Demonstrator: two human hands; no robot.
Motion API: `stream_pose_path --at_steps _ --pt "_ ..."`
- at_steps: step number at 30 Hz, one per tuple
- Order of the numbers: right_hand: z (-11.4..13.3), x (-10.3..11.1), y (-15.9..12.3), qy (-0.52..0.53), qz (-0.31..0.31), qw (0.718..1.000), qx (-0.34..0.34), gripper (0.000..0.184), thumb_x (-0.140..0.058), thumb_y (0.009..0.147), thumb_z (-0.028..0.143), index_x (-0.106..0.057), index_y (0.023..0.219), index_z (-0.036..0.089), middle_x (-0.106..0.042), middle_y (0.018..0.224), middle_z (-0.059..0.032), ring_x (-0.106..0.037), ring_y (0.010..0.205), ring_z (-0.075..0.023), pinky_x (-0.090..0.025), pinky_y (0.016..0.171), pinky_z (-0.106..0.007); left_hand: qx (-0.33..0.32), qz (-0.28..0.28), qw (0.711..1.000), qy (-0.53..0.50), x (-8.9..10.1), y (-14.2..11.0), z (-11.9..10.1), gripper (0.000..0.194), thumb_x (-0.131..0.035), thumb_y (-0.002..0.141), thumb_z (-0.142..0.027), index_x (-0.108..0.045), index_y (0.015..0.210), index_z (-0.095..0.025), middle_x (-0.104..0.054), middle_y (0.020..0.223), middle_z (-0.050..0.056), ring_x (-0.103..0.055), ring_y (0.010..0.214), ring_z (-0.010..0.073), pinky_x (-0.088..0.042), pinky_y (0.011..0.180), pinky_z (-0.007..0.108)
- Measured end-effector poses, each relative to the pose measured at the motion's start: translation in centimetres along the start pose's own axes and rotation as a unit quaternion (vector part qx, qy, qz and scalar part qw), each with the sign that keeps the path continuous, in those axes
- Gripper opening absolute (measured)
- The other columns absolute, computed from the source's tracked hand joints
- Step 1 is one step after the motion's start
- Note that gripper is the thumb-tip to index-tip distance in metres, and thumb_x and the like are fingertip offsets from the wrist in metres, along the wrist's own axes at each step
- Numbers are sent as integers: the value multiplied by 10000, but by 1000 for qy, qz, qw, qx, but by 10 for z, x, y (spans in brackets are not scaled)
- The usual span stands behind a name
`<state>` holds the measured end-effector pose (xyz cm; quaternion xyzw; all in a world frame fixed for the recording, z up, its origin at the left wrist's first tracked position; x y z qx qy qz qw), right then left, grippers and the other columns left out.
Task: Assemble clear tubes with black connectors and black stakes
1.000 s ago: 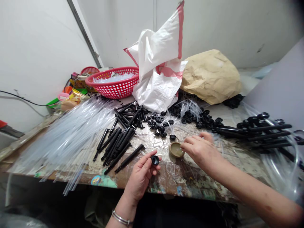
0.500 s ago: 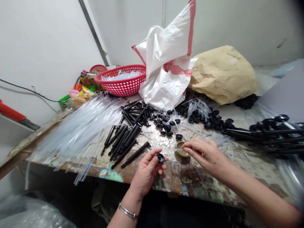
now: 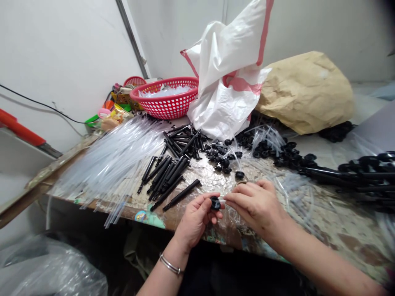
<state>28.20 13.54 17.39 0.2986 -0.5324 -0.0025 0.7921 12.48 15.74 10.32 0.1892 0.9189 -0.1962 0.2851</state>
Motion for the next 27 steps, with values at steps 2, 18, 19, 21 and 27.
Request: stream_pose_path --at_steps 2,18,19,21,27 --pt "5 2 2 -14 -6 1000 5 237 -461 905 272 -678 815 240 -628 675 13 -524 646 -137 -220 714 -333 5 -2 1000 0 0 0 0 328 -676 749 -356 -676 991 -135 -669 758 68 -600 597 105 -399 493 177" --pt "16 -12 8 47 8 999 14 218 -492 858 183 -662 720 189 -570 620 10 -491 588 -120 -270 687 -310 26 -12 999 -23 6 0 1 352 -707 714 -369 -696 945 -104 -641 693 51 -539 495 50 -341 422 134" --pt "16 -14 7 53 15 998 10 222 -486 861 185 -661 724 192 -569 626 9 -491 584 -120 -282 672 -305 23 -17 999 -24 6 0 1 354 -704 718 -367 -694 950 -99 -641 690 51 -537 497 49 -341 424 131" --pt "11 -15 7 75 36 996 -11 225 -476 871 194 -662 744 201 -578 659 3 -505 593 -121 -317 634 -285 4 -26 999 -27 4 0 0 379 -684 737 -378 -677 993 -99 -654 709 63 -548 518 61 -355 437 136" --pt "-45 -13 40 160 3 980 -119 254 -424 887 196 -640 1018 174 -644 909 -71 -613 823 -152 -478 724 -266 -25 -50 998 -43 -4 2 -3 467 -547 825 -440 -568 1161 -116 -679 858 133 -585 603 110 -417 510 190"
Point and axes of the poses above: each hand's wrist, its own y-axis towards the middle knuckle, its own x-axis out of the back of the hand, z = x × y, the point moved 2 cm from there along y, towards the middle knuckle
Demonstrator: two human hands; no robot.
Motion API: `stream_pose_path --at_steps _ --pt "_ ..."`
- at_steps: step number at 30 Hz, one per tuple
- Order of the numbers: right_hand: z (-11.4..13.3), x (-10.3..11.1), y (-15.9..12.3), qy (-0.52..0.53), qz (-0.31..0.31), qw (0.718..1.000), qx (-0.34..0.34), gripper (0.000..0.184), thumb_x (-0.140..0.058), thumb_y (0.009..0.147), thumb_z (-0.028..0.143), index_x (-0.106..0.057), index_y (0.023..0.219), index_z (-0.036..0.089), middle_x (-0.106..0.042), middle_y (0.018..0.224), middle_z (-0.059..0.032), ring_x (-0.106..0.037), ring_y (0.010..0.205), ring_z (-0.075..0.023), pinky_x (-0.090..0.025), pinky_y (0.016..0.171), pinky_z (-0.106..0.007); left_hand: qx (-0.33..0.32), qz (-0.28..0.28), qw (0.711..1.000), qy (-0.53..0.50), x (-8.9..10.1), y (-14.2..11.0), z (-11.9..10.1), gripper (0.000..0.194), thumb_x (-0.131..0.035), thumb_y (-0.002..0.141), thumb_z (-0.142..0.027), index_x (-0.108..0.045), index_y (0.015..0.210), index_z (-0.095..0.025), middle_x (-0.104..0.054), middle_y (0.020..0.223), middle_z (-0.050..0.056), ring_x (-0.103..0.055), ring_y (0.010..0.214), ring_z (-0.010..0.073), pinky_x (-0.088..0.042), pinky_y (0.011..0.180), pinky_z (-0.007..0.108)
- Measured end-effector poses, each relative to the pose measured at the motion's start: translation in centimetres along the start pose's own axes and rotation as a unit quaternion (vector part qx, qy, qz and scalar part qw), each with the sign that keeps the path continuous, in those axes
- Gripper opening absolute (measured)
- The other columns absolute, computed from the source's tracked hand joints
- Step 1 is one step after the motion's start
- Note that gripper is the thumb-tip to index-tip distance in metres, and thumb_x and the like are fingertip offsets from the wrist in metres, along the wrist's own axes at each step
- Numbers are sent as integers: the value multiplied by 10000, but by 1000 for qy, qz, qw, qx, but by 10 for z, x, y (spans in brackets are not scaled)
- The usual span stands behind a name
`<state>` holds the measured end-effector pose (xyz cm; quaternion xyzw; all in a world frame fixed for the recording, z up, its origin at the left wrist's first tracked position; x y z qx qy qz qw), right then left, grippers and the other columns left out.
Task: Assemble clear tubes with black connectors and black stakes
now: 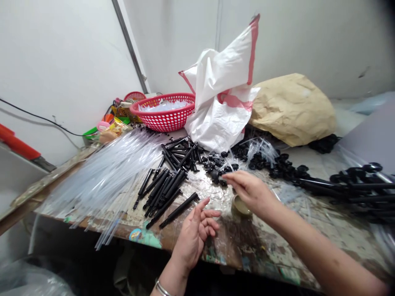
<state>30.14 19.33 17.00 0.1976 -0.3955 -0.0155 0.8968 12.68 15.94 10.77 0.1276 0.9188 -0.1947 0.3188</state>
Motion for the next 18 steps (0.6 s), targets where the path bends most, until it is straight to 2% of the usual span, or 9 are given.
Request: stream_pose_path --at_steps 5,7,10,14,16,18 --pt "-50 3 41 -65 -18 997 -44 340 -423 837 134 -624 1109 169 -647 1075 -110 -607 993 -199 -481 858 -337 19 14 1000 9 1 1 0 357 -607 811 -346 -610 1080 -111 -662 822 94 -569 615 92 -399 520 172" --pt "-65 6 43 -75 -29 995 -55 343 -422 835 140 -625 1110 171 -639 1104 -114 -596 1023 -208 -462 895 -363 21 19 1000 6 2 1 0 322 -613 812 -319 -617 1065 -120 -655 813 79 -563 615 84 -392 522 166" --pt "-74 13 37 -87 -36 993 -73 311 -435 834 170 -643 1064 166 -663 1027 -111 -616 965 -216 -474 862 -377 18 21 1000 4 3 2 1 285 -623 808 -284 -628 1043 -124 -645 794 65 -557 615 78 -379 518 161" --pt "-56 12 39 -72 -26 995 -56 258 -461 841 211 -653 1004 157 -672 976 -97 -624 913 -200 -482 825 -340 34 28 999 4 1 3 1 271 -642 791 -255 -637 1024 -115 -643 787 67 -557 607 78 -373 515 165" --pt "-36 -2 49 -64 9 998 -23 247 -456 857 214 -653 997 160 -673 971 -83 -621 906 -180 -479 816 -303 44 25 999 5 0 3 1 275 -655 779 -254 -642 1015 -112 -642 785 69 -557 601 80 -372 515 170" --pt "-15 -24 64 -81 63 995 9 252 -437 875 198 -652 1004 166 -671 969 -71 -615 900 -167 -474 803 -276 47 21 999 5 0 3 1 283 -668 767 -262 -648 1005 -111 -641 779 70 -556 596 82 -372 513 175"
Point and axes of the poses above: each hand's wrist, its own y-axis towards the middle knuckle, its own x-axis out of the back of the hand, z = x × y, the point moved 2 cm from there along y, towards the middle knuckle
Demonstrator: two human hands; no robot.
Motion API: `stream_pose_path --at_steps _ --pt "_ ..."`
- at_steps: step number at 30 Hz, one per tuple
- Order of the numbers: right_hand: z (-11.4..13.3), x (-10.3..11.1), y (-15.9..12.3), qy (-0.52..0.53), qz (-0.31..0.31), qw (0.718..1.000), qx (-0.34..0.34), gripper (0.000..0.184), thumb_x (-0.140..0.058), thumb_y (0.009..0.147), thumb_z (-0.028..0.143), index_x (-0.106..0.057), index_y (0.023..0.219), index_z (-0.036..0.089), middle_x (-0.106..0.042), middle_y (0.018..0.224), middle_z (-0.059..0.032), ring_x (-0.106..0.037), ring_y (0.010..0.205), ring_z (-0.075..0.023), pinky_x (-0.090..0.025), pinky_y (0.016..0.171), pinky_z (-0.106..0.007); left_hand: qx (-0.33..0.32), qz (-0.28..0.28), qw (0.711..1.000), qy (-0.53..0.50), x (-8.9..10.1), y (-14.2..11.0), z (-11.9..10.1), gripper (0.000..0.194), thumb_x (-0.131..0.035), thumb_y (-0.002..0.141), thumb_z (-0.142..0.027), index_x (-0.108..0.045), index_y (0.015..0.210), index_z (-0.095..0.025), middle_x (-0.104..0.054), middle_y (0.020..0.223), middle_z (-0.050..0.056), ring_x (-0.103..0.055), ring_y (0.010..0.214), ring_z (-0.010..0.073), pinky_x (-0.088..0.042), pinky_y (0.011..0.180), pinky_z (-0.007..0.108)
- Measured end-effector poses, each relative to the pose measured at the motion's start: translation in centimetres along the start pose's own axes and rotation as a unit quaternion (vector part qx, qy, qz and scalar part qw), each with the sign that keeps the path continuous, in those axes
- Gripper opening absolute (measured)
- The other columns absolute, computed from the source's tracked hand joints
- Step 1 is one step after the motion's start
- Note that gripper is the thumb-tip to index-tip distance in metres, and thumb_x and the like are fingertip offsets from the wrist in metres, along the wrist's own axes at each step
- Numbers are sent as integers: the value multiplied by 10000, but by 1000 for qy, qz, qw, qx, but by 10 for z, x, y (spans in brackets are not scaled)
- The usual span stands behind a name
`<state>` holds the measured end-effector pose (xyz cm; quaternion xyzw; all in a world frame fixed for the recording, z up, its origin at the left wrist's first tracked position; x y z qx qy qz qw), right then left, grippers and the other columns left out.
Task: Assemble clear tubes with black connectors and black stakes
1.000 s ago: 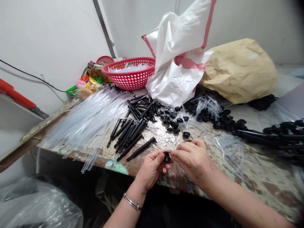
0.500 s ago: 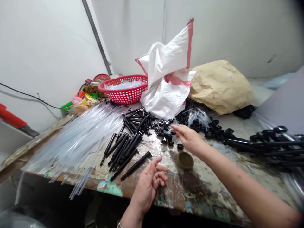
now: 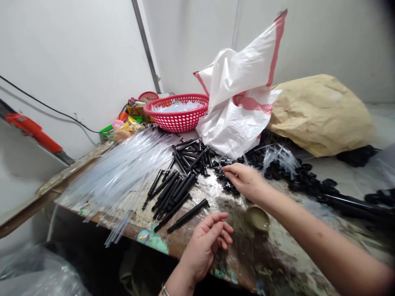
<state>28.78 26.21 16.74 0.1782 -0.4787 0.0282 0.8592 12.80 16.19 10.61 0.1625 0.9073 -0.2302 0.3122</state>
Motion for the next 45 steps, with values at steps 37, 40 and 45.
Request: stream_pose_path --at_steps 37,40,45 --pt "40 31 -94 482 27 845 -229 336 -571 816 327 -491 1120 209 -641 819 -18 -578 625 -114 -446 513 -227 13 -4 1000 -13 2 -1 -3 335 -644 770 -380 -660 1039 -180 -646 922 79 -600 745 136 -472 645 228" --pt "53 1 -108 477 81 856 -184 259 -490 839 214 -472 1097 230 -628 749 17 -594 637 -122 -477 577 -246 21 47 998 42 1 -3 -2 376 -632 774 -397 -646 1096 -203 -656 960 82 -595 703 130 -477 672 250" --pt "62 -9 -115 289 20 954 -74 339 -514 793 142 -575 1121 206 -623 993 -53 -591 918 -172 -467 833 -305 27 93 989 109 7 -3 4 458 -666 751 -381 -598 1168 -205 -583 541 -6 -433 391 48 -244 365 144"
Point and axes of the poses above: each hand's wrist, its own y-axis towards the middle knuckle, its own x-axis out of the back of the hand, z = x × y, the point moved 2 cm from there along y, towards the middle knuckle
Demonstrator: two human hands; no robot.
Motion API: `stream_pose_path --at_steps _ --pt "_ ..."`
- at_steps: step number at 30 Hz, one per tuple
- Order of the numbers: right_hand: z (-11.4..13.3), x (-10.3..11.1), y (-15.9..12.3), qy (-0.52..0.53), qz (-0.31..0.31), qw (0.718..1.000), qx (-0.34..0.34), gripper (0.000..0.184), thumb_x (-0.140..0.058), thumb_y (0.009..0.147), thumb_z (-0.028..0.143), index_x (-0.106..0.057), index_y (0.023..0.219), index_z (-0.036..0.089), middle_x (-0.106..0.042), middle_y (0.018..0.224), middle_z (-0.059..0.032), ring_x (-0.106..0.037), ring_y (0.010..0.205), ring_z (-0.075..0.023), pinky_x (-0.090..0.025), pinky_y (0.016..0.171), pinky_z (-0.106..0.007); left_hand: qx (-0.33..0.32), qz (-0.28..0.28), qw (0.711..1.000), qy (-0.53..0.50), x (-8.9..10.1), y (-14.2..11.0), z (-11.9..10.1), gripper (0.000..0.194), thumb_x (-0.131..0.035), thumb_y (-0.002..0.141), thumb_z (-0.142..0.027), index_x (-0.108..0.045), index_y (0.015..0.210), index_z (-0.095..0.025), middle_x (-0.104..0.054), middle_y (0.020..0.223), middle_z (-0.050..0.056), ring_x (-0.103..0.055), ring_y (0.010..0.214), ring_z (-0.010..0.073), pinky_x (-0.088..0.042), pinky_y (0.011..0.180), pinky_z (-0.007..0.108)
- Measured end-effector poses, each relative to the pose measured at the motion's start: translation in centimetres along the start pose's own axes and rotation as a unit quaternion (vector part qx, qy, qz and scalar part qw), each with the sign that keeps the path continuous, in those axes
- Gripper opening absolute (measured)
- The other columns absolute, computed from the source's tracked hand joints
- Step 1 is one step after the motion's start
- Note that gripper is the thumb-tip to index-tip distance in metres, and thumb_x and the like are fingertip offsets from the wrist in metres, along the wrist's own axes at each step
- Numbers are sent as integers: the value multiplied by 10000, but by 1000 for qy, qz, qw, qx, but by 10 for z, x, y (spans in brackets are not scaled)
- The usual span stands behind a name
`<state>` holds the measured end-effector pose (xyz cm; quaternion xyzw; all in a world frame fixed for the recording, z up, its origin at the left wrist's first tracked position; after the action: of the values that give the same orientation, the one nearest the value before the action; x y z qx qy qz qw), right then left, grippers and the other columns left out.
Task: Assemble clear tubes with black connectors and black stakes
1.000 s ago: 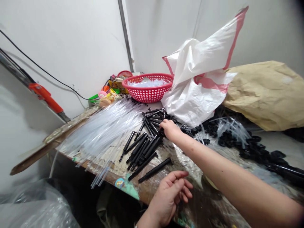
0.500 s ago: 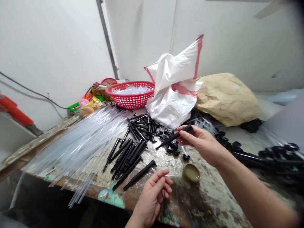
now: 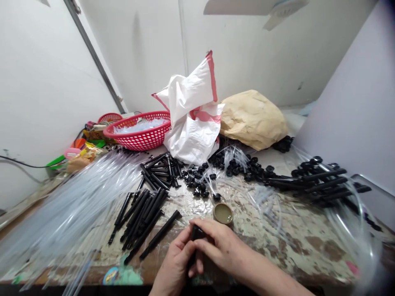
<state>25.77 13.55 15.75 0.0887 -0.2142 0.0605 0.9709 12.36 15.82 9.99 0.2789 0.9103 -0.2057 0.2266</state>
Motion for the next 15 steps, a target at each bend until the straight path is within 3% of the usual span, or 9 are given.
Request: stream_pose_path --at_steps 2,4,9,12,15 --pt "1 14 -2 -26 -17 999 18 324 -501 831 190 -579 1145 204 -601 1042 -70 -578 946 -171 -466 844 -309 -5 -17 1000 -3 1 1 1 438 -631 780 -391 -585 1177 -210 -577 550 -11 -376 355 17 -176 355 137" --pt "-6 38 -5 -49 -48 998 -6 271 -464 872 255 -598 1103 212 -611 1010 -71 -584 913 -177 -484 805 -330 -30 -54 998 -13 0 1 -1 398 -595 811 -390 -583 1172 -222 -621 670 16 -347 357 -8 -166 364 138" --pt "-68 116 -14 -182 -202 956 -106 233 -449 855 297 -647 940 209 -656 956 -79 -596 911 -219 -481 791 -371 -51 -76 996 -22 -3 3 -5 387 -548 842 -389 -556 1192 -225 -619 718 23 -343 372 -9 -190 372 135" --pt "-107 145 -15 -278 -218 929 -110 276 -425 833 291 -671 896 182 -651 903 -85 -607 874 -215 -475 787 -343 -36 -72 997 -20 -3 3 -4 380 -565 835 -365 -560 1180 -207 -610 709 23 -416 417 22 -244 369 132" --pt "-125 151 -15 -314 -205 921 -109 282 -419 823 271 -680 873 177 -629 872 -86 -606 832 -200 -469 762 -310 -27 -75 997 -24 -1 3 -2 377 -593 820 -336 -564 1168 -194 -613 729 32 -521 527 75 -354 416 151"
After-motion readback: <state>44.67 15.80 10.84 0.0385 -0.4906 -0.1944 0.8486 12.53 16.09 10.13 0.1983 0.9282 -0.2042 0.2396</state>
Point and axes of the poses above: each hand's wrist, its own y-axis towards the middle knuckle, its own x-axis out of the back of the hand, z = x × y, the point moved 2 cm from there along y, towards the middle knuckle
